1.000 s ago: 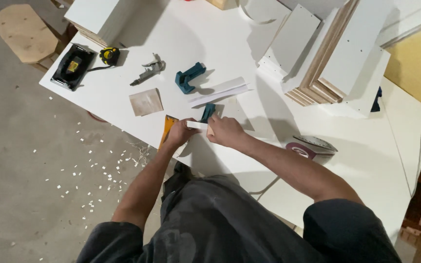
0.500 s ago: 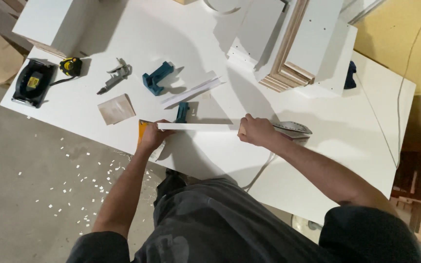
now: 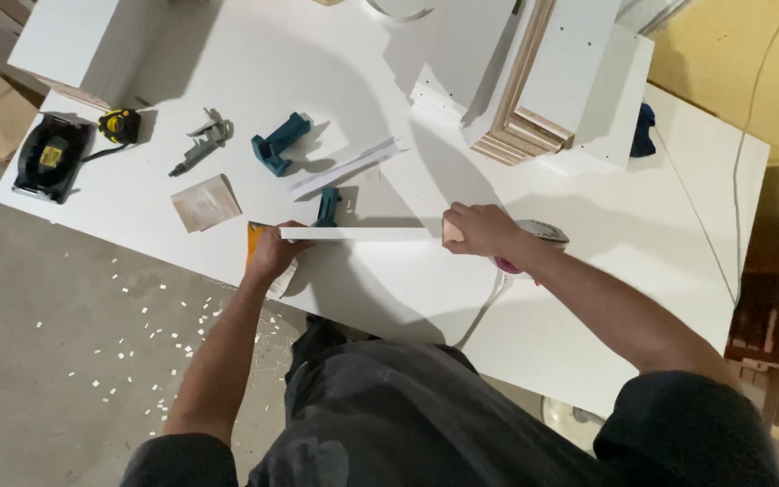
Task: The person sands the edges of a white rectangular board using a sanding block. They then use a yellow plastic scraper to smooth the surface. Later, the person uses a clothes iron to press a thin white strip of material onto the board, followed by clamping the strip in place with a blue clamp.
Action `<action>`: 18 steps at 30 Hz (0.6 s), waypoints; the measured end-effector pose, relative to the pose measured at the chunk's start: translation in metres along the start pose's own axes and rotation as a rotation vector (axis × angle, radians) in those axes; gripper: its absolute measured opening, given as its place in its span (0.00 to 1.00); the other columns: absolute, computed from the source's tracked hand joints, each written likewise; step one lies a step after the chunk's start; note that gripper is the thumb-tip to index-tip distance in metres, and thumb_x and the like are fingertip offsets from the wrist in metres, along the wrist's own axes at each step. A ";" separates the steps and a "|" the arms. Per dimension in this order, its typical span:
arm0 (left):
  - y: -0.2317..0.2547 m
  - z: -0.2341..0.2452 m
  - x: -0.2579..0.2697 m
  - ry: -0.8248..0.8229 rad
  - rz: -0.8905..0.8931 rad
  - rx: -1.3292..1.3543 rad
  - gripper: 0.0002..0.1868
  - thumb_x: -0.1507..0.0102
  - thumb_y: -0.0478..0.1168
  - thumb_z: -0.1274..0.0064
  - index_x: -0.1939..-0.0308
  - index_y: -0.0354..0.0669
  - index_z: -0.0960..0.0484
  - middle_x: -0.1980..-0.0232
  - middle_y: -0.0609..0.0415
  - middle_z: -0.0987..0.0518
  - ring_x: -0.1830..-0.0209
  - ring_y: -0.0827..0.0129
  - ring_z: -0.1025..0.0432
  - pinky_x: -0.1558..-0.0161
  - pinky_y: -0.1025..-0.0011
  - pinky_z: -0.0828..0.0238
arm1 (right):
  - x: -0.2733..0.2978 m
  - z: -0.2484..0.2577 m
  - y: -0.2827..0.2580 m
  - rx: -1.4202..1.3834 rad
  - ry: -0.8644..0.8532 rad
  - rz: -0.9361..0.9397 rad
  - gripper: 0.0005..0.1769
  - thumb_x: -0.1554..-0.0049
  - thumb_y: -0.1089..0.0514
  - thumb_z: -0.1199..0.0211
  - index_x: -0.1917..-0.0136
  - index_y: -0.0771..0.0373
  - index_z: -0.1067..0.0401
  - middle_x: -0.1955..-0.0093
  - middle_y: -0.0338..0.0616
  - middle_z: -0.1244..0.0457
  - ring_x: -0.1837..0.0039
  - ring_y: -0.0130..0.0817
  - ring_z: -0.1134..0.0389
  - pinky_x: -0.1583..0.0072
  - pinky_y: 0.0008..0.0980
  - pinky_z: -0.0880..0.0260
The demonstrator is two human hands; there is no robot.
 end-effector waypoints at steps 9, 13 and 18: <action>0.001 0.000 0.000 0.012 -0.002 -0.003 0.18 0.45 0.47 0.27 0.53 0.52 0.12 0.59 0.43 0.14 0.54 0.44 0.20 0.53 0.52 0.26 | -0.077 0.012 -0.092 -0.010 0.059 0.168 0.30 0.41 0.40 0.45 0.36 0.63 0.34 0.47 0.46 0.38 0.49 0.55 0.27 0.49 0.54 0.25; -0.004 -0.003 -0.002 0.032 0.012 0.023 0.18 0.46 0.49 0.27 0.54 0.53 0.12 0.59 0.46 0.14 0.54 0.47 0.20 0.53 0.56 0.25 | -0.118 0.020 -0.138 0.023 0.098 0.234 0.30 0.42 0.41 0.44 0.36 0.66 0.34 0.48 0.48 0.38 0.51 0.57 0.27 0.52 0.55 0.25; -0.001 -0.005 -0.001 -0.030 0.022 -0.018 0.17 0.42 0.47 0.32 0.50 0.53 0.14 0.57 0.45 0.14 0.53 0.43 0.20 0.51 0.51 0.25 | -0.166 0.016 -0.181 0.064 0.184 0.291 0.30 0.45 0.42 0.43 0.39 0.66 0.32 0.47 0.48 0.39 0.56 0.60 0.27 0.56 0.59 0.25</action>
Point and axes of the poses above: each hand's wrist, its own x-axis away from the middle knuckle, its own z-axis out of the back of the hand, y = z × x, the point moved 4 cm from there along -x, towards the middle knuckle
